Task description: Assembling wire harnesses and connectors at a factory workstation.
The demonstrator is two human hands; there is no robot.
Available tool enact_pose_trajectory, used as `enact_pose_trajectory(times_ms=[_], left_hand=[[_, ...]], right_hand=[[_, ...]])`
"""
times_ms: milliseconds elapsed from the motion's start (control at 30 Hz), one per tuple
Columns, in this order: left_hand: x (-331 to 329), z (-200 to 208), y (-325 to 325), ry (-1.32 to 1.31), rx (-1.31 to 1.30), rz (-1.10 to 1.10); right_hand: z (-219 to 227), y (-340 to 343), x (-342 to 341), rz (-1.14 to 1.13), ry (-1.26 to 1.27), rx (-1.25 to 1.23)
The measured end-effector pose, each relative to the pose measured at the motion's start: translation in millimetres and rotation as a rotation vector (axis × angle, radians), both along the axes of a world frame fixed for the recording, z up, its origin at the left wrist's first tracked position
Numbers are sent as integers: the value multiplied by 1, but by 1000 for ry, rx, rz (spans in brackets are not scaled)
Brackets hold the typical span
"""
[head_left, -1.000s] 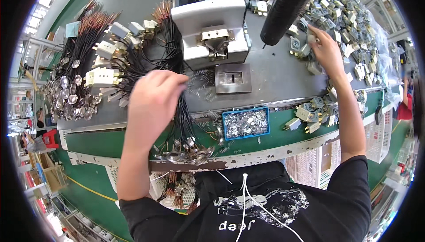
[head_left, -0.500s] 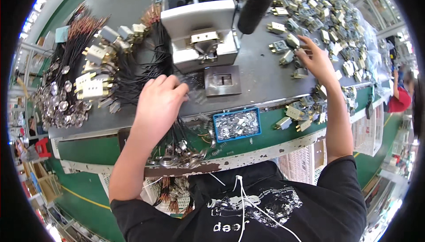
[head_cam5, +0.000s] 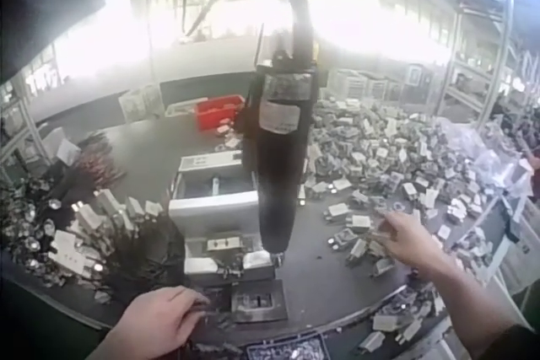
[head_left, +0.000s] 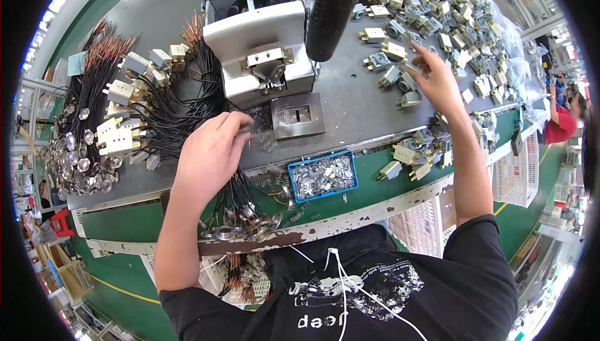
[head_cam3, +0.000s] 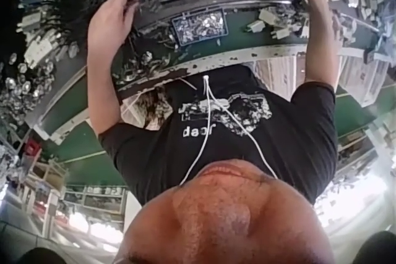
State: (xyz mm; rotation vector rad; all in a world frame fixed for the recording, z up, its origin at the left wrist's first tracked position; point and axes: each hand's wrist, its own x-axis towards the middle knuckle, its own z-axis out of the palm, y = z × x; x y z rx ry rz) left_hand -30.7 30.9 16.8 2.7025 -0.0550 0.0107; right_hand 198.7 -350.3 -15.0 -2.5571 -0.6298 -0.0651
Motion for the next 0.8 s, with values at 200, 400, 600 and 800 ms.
enact_pose_trajectory(times_ms=[200, 400, 600, 800], left_hand=[[-5, -1, 7, -124, -39, -28], [-10, 5, 10, -160, -110, 5], [-5, 7, 7, -212, -212, 7], [-14, 5, 10, -177, -219, 35]], right_hand=[[15, 15, -6, -60, 222, -86], [54, 61, -92, 246, 80, 370], [6, 123, -108, 706, -117, 283], [10, 124, -97, 745, -117, 63]])
